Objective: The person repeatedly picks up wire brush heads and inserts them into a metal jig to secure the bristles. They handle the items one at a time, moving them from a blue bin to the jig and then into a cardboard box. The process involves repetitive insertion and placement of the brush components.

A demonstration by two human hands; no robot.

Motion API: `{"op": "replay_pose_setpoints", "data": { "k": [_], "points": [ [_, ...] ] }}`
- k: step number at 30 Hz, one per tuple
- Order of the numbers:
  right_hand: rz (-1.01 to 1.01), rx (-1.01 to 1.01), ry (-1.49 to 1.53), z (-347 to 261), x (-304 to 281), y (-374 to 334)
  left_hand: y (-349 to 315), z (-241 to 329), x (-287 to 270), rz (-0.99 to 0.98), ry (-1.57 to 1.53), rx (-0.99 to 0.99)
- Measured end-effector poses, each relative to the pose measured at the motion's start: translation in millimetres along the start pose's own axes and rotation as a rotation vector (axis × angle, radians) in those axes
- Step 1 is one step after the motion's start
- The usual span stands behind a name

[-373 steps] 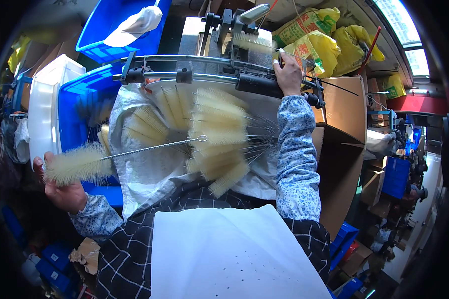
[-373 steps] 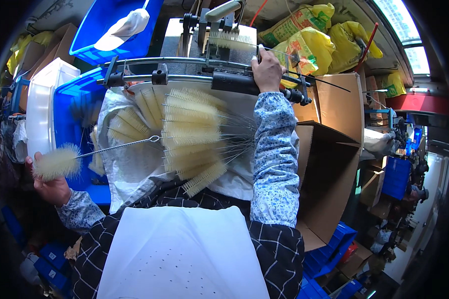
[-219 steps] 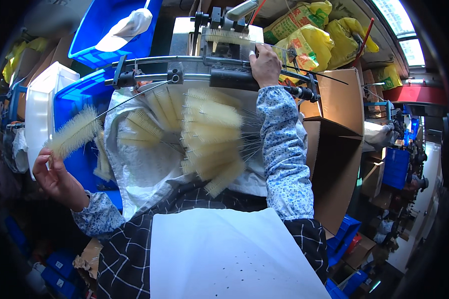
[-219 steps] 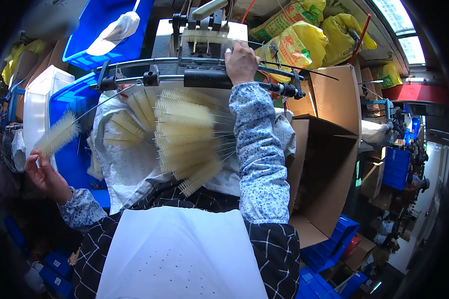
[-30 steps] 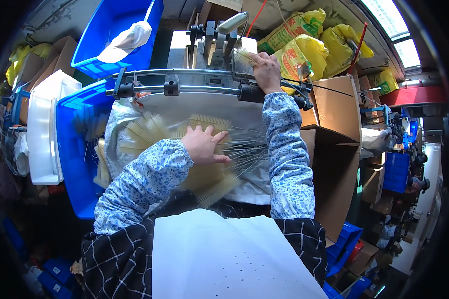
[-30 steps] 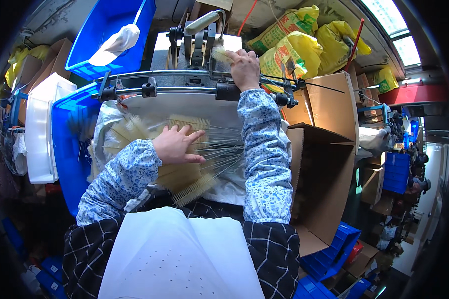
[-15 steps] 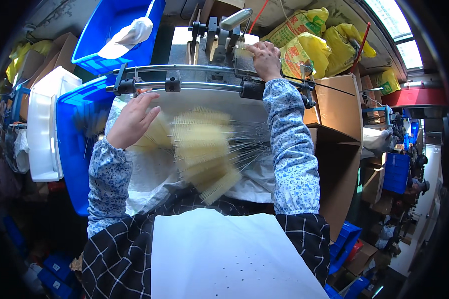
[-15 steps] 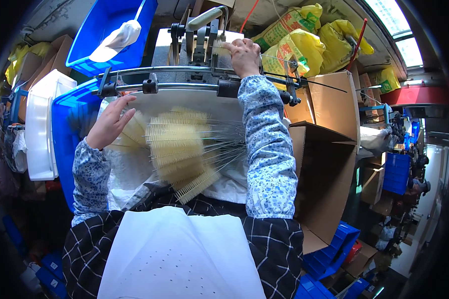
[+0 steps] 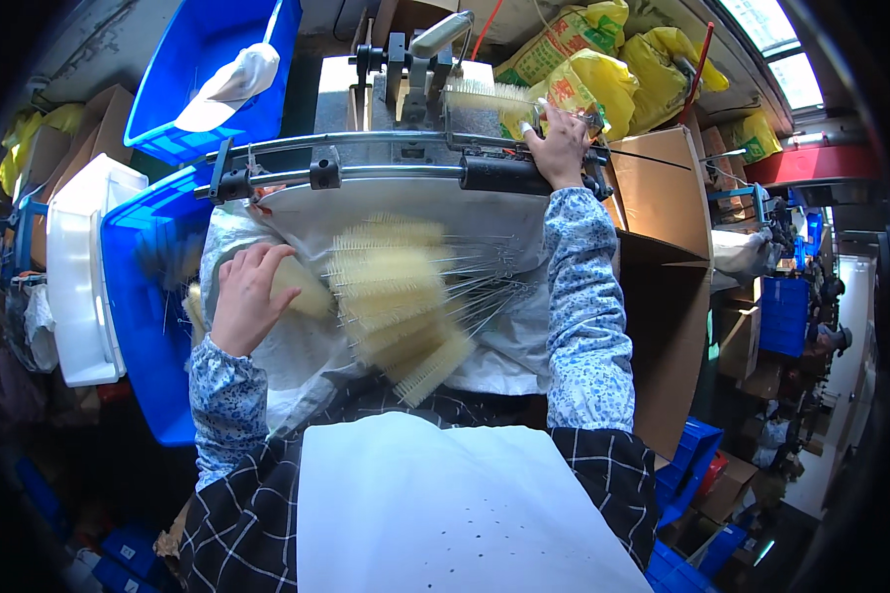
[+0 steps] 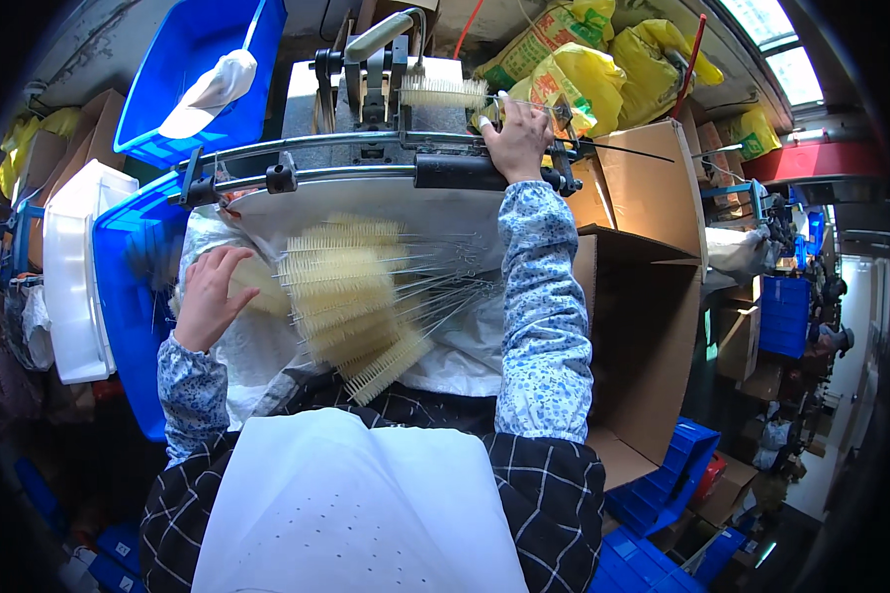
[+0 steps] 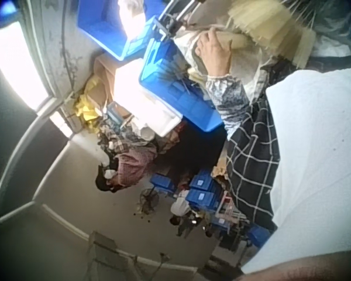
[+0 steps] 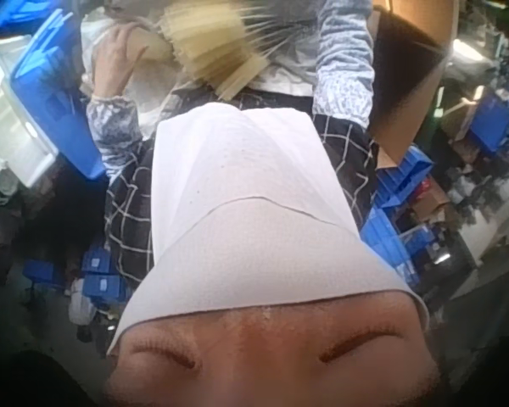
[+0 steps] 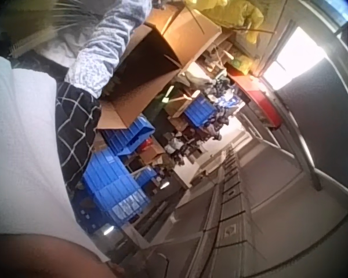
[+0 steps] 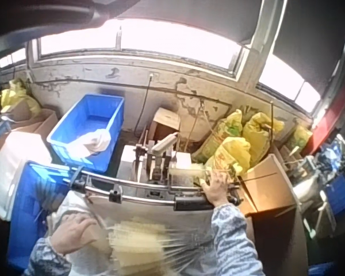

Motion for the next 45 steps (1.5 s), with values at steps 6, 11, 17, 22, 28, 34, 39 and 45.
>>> {"op": "replay_pose_setpoints", "data": {
  "k": [6,11,17,22,28,34,39,45],
  "points": [
    [-0.04,0.062,0.292,-14.9,6.1,3.2,-21.6,-16.5,4.6,-0.12,-0.27,-0.117],
    [-0.007,0.023,0.257,-32.5,8.8,3.0,-38.2,-24.8,-40.1,-0.064,-0.93,-0.299],
    [0.0,0.025,0.265,-48.6,7.9,2.3,-88.7,-46.8,-118.1,0.512,-0.784,-0.21],
    [-0.024,0.028,0.214,-66.6,2.4,4.1,-98.0,-45.8,-121.7,0.944,-0.866,-0.179],
    [-0.009,0.05,0.259,-103.9,-1.0,2.0,-81.5,-27.6,-111.1,0.918,-0.965,-0.158],
    [-0.052,0.057,0.214,-137.1,-8.5,2.7,-64.7,-5.9,-109.1,0.824,-0.992,-0.111],
    [-0.066,0.031,0.219,-137.4,-6.8,2.9,-61.8,-6.6,-104.1,0.779,-1.036,-0.049],
    [-0.075,0.026,0.209,-113.6,-1.1,2.2,-60.2,-6.0,-99.0,0.869,-1.061,-0.088]
  ]
}}
Point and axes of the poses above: each hand's wrist, its own y-axis towards the middle knuckle, its own x-axis out of the palm, z = x × y, the point moved 1 cm from there along y, towards the middle knuckle, and after that the axes turned 1 degree about z, right-handed, at the moved point
